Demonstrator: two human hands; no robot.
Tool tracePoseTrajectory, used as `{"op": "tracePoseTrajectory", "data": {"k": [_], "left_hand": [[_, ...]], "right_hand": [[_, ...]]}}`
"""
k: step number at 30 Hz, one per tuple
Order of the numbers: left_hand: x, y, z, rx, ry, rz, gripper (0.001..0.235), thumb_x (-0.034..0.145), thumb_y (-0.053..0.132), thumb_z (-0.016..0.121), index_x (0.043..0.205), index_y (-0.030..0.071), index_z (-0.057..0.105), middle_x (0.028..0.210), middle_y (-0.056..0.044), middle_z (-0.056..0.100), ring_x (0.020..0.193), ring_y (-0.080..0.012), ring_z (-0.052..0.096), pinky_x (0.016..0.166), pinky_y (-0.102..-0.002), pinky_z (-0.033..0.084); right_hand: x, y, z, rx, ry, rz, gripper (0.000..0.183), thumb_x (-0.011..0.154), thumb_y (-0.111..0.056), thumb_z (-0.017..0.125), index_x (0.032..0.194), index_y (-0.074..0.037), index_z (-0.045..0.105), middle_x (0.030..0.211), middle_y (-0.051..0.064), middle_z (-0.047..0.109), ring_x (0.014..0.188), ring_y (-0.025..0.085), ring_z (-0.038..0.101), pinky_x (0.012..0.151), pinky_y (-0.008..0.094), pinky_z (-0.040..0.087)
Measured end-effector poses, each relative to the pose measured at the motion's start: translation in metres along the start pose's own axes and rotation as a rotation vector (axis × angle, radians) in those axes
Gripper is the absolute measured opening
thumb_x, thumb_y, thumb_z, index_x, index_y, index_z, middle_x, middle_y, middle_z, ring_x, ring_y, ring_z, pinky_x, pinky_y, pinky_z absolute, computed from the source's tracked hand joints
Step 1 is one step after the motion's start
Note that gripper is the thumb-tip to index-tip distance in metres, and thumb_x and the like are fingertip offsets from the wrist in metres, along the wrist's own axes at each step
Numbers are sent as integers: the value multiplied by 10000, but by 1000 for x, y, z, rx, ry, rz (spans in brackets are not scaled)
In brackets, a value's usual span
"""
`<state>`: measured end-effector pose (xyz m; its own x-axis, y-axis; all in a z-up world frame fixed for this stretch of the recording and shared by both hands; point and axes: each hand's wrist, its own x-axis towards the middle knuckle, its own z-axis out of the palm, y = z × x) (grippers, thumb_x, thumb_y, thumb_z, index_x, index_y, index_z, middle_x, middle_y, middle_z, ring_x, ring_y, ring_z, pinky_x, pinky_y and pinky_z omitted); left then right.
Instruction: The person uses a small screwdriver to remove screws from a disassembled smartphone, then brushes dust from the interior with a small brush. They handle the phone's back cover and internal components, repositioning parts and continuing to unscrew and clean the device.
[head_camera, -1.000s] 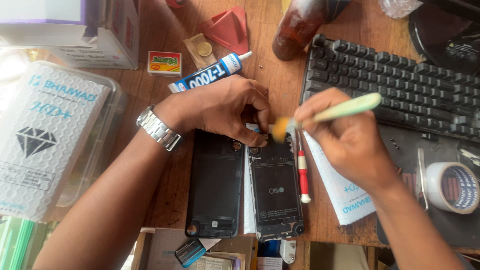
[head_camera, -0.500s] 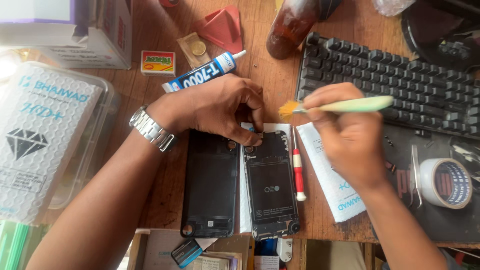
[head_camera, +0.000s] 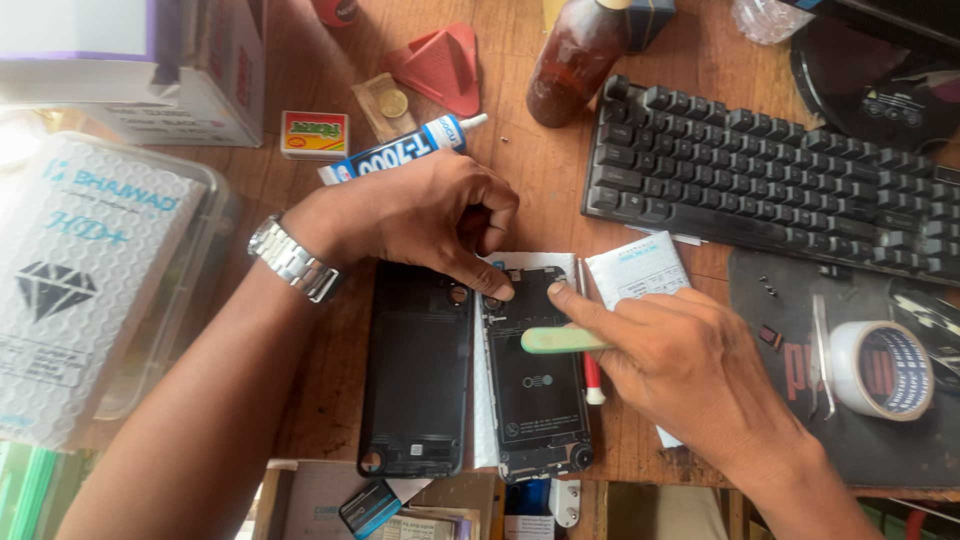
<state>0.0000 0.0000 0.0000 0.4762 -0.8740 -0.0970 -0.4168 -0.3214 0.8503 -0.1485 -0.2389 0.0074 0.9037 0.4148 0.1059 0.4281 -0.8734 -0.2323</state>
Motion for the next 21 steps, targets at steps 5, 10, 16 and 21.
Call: {"op": "tracePoseTrajectory", "data": {"k": [5, 10, 16, 21], "left_hand": [[2, -7, 2, 68, 25, 84, 439, 690, 252, 927, 590, 71, 539, 641, 1, 638, 547, -112, 626, 475, -280, 495], [1, -8, 3, 80, 27, 24, 442, 680, 266, 917, 578, 80, 529, 625, 20, 639, 545, -101, 641, 475, -278, 498], [3, -8, 2, 92, 31, 121, 464, 685, 255, 931, 583, 64, 521, 664, -9, 620, 563, -136, 604, 485, -307, 474], [1, -9, 1, 71, 17, 113, 441, 715, 268, 909, 593, 65, 537, 670, -6, 625, 581, -125, 639, 504, -296, 491]], "right_hand": [[11, -7, -5, -40, 33, 11, 507, 728, -84, 769, 1211, -237, 750, 554, 67, 550, 533, 251, 561, 579, 409, 480], [10, -6, -4, -32, 28, 6, 519, 704, -84, 773, 1203, -221, 746, 573, 70, 569, 555, 264, 577, 596, 414, 494], [5, -1, -4, -8, 73, -21, 480, 756, -71, 735, 1217, -207, 745, 670, 71, 638, 642, 263, 622, 650, 408, 504], [-36, 23, -14, 413, 220, 390, 459, 979, -185, 634, 1428, -100, 586, 945, 52, 721, 769, 116, 697, 650, 267, 582]]}}
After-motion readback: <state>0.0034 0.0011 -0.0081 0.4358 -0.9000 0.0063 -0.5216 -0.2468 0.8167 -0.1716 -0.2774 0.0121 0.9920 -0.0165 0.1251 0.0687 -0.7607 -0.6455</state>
